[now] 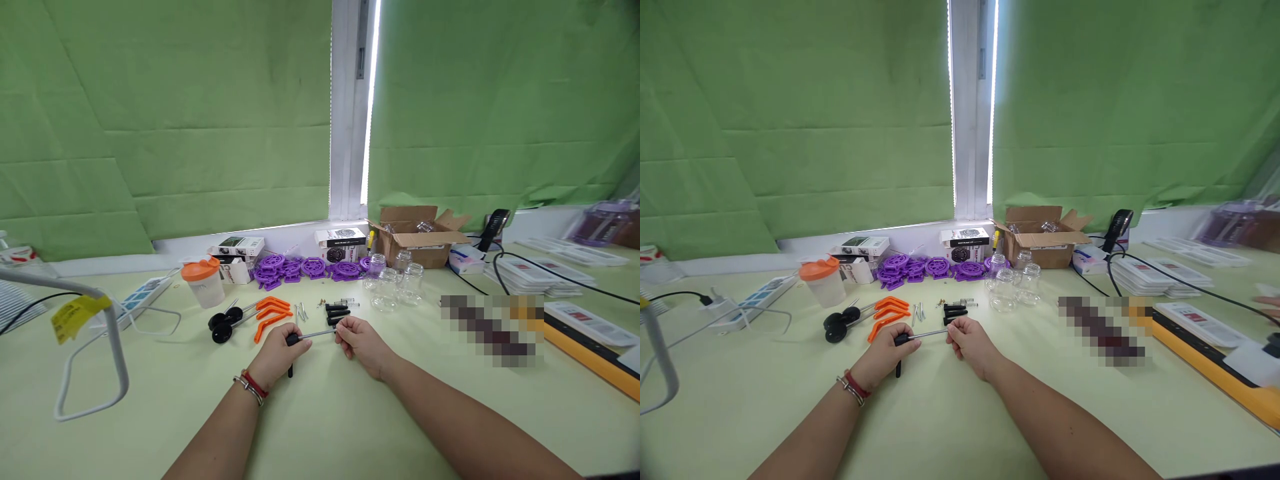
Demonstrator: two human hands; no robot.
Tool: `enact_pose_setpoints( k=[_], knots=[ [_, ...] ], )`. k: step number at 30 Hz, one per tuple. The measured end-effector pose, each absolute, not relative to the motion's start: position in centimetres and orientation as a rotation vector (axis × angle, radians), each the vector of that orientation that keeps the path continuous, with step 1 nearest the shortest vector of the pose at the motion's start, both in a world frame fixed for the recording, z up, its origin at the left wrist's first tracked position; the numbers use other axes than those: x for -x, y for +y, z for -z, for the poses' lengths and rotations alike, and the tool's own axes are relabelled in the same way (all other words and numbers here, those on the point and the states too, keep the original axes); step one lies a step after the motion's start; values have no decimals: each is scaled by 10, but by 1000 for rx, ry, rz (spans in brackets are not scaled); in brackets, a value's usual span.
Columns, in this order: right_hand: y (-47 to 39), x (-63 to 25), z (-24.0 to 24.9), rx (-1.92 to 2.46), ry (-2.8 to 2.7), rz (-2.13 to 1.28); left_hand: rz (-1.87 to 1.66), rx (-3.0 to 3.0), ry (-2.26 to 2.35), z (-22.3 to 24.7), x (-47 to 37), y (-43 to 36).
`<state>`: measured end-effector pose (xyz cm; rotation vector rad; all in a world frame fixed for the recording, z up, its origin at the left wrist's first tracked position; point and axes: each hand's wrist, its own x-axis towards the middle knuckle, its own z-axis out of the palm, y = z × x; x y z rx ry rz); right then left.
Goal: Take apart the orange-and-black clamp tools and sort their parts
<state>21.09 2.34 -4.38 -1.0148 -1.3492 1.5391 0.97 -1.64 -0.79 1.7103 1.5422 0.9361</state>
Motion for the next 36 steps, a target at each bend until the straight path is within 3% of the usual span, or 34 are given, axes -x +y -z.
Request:
enact_pose_setpoints(
  k=[36],
  knots=[
    [19,-203,35,1159,-1361,-1513,-888,-1733,1510,6,-13,-19]
  ],
)
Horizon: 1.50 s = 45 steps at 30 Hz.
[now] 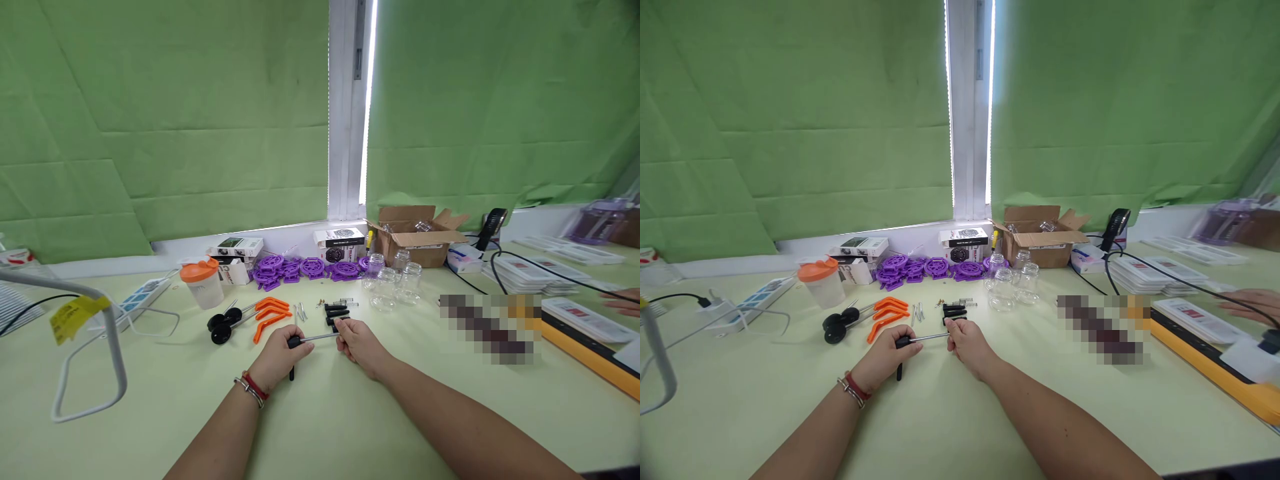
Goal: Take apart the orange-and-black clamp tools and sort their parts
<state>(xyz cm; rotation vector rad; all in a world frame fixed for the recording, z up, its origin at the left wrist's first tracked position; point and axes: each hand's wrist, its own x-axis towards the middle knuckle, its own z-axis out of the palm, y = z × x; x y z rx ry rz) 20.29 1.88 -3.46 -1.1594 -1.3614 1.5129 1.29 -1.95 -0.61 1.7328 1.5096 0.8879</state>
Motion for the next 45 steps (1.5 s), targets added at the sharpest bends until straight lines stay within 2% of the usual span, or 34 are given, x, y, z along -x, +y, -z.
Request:
enact_pose_setpoints(
  k=[33,45],
  knots=[
    [22,-211,43,945,-1389,-1586,-957,-1702,1539,7,-11,-16],
    [25,-211,46,1051,-1456,-1557,-932,-1718,1523,6,-11,-19]
  ],
)
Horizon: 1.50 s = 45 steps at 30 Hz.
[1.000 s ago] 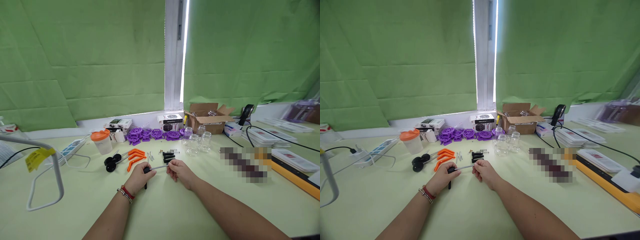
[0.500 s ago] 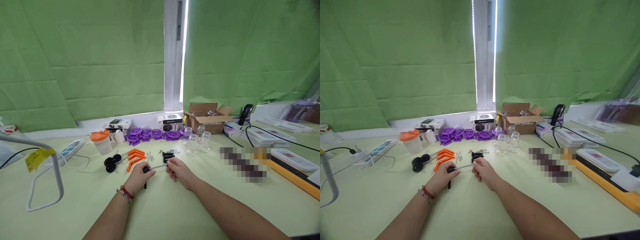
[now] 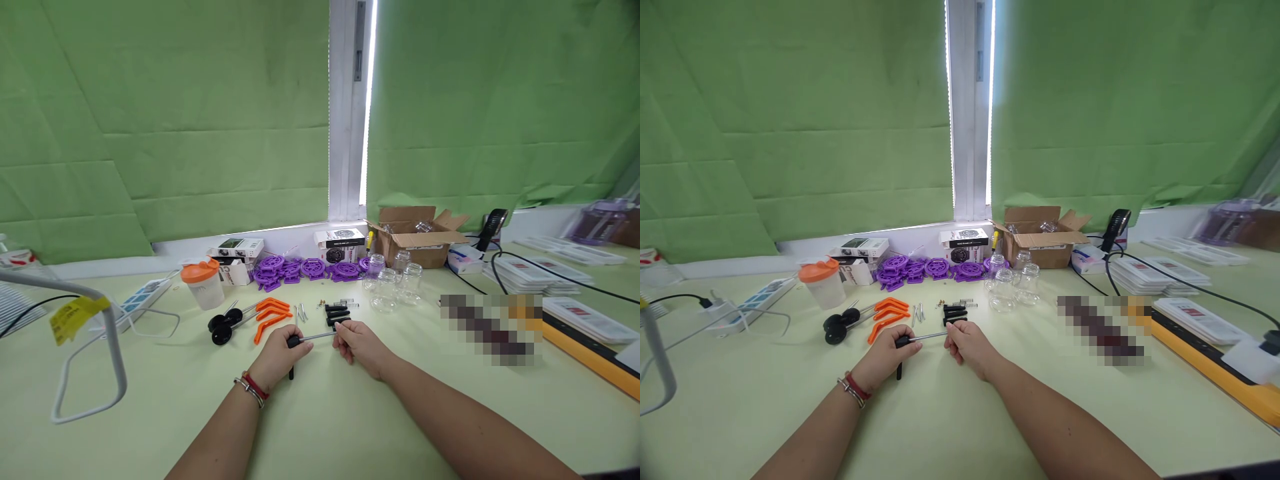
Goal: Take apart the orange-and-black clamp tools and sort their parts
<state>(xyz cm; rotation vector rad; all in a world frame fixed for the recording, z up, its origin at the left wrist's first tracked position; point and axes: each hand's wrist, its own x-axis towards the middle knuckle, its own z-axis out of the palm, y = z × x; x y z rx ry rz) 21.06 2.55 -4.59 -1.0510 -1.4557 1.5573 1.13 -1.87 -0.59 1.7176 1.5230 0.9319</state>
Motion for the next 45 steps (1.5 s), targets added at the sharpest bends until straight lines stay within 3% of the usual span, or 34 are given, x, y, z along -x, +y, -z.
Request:
enact_pose_setpoints(
  k=[45],
  knots=[
    [24,-209,46,996,-1436,-1545,-924,-1728,1542,10,-10,-16]
  ],
)
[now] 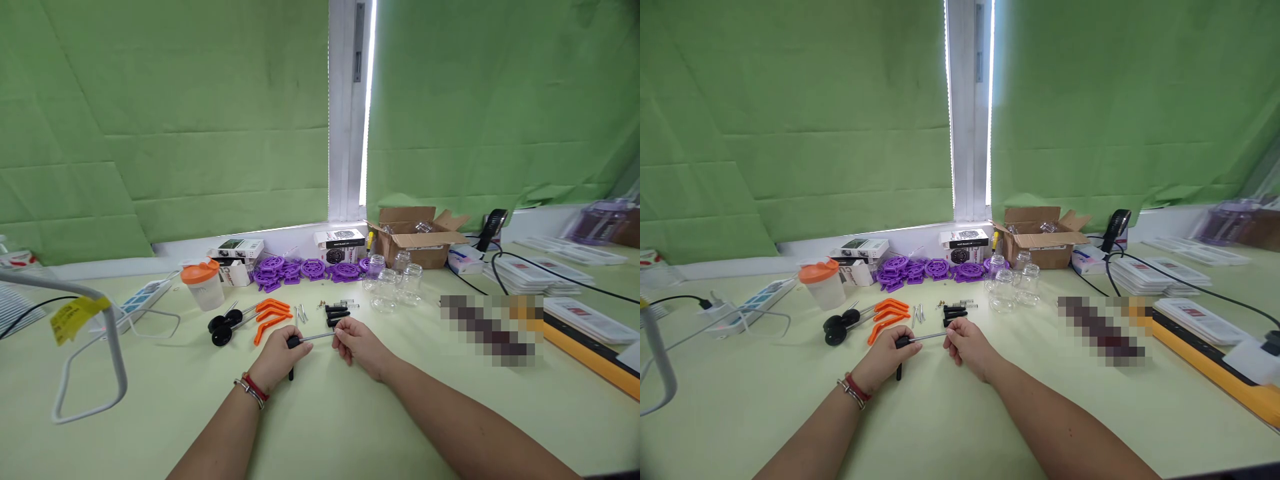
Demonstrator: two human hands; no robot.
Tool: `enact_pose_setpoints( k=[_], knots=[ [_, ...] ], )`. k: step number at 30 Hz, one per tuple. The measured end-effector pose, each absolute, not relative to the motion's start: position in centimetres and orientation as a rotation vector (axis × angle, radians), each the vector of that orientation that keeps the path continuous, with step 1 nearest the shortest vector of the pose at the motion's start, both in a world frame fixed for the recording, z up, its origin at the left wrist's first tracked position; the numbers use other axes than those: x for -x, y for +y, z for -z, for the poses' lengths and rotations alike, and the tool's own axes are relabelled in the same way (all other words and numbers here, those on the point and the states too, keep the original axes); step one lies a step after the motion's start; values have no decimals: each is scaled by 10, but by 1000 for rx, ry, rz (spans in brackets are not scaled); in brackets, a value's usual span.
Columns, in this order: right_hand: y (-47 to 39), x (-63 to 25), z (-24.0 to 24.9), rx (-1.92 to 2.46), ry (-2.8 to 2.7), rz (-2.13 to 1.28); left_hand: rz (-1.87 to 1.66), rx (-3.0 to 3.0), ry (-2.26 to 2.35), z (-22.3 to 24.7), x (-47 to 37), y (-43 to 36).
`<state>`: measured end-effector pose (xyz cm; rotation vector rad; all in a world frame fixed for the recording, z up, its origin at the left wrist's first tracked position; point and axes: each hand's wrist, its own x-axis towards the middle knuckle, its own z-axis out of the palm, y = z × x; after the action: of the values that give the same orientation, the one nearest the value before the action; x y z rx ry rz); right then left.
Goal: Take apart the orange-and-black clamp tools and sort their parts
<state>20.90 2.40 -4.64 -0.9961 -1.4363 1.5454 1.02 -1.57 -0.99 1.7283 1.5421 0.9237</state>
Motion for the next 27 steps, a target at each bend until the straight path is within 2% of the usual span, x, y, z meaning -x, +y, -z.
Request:
enact_pose_setpoints(
  k=[27],
  knots=[
    [23,-208,44,1099,-1474,-1523,-921,-1710,1553,8,-12,-19]
  ],
)
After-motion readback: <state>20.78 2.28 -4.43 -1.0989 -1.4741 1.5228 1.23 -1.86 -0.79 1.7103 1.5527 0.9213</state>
